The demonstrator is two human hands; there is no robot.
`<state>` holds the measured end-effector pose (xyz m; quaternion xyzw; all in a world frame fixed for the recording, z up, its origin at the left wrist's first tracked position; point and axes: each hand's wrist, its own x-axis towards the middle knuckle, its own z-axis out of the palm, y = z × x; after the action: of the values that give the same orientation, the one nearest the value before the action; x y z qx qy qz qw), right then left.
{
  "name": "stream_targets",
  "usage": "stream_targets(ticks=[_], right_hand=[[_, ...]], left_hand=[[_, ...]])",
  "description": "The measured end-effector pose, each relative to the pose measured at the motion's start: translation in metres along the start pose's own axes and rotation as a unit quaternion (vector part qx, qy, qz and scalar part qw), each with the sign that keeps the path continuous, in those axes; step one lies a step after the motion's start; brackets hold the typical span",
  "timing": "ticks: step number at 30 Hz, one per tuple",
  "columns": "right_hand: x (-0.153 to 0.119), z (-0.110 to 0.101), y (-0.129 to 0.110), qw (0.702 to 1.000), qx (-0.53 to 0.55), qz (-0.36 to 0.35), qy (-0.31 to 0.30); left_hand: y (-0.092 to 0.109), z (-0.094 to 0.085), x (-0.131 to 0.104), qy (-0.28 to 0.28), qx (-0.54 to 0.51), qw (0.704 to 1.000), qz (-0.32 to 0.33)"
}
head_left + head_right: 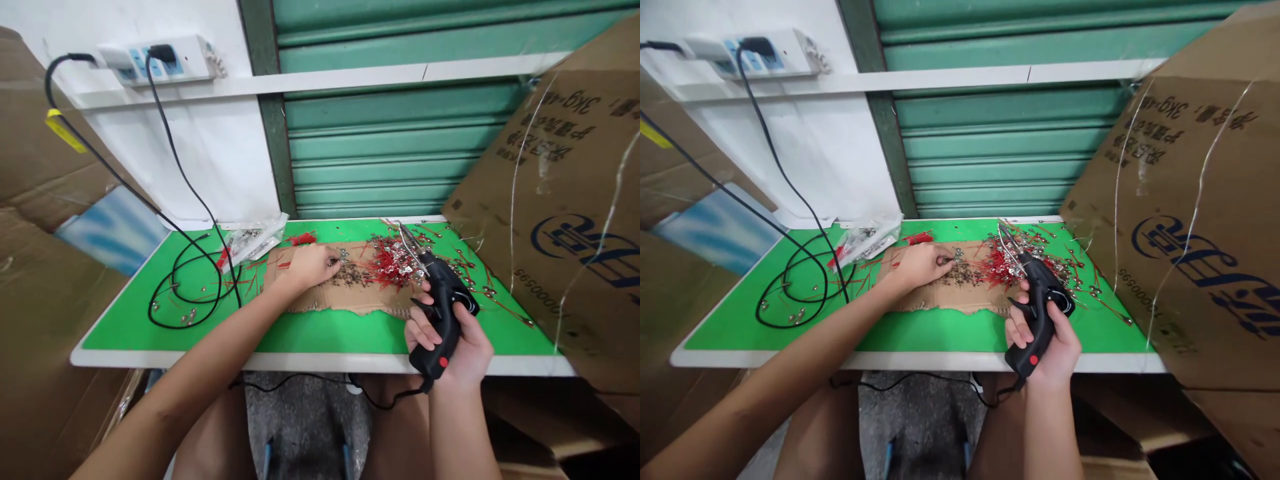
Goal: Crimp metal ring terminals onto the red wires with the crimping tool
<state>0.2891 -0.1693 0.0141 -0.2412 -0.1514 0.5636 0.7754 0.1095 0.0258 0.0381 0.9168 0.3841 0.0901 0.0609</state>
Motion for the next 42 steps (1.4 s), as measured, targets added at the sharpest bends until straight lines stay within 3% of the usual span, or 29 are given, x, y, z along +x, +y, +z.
stream_targets(ticks=[10,20,26,30,36,42], right_hand=[[0.002,-0.003,0.001,1.0,-0.001,0.018,0.009],[0.003,-0.004,0.0,0.999,-0.046,0.021,0.0],[0.003,-0.004,0.0,0.998,-0.044,0.026,0.022],[0.002,-0.001,0.0,0.999,-0.038,0.021,0.02],[0.002,-0.001,-0.001,0.998,-0.066,0.014,0.012],[0.002,-0.004,-0.001,0.999,-0.025,0.019,0.015]], left_hand=[[0.016,-0.008,0.003,-0.052,0.132,0.989,0.049],[0.007,-0.005,0.008,-0.048,0.149,0.982,0.101],[-0.007,-0.007,0.003,0.012,0.063,0.996,0.058],[-0.011,-0.008,0.009,0.004,-0.006,0.998,0.057],[0.005,-0.002,0.03,-0.005,-0.007,1.0,-0.017],[0.019,0.001,0.033,-0.027,0.018,0.998,-0.047]])
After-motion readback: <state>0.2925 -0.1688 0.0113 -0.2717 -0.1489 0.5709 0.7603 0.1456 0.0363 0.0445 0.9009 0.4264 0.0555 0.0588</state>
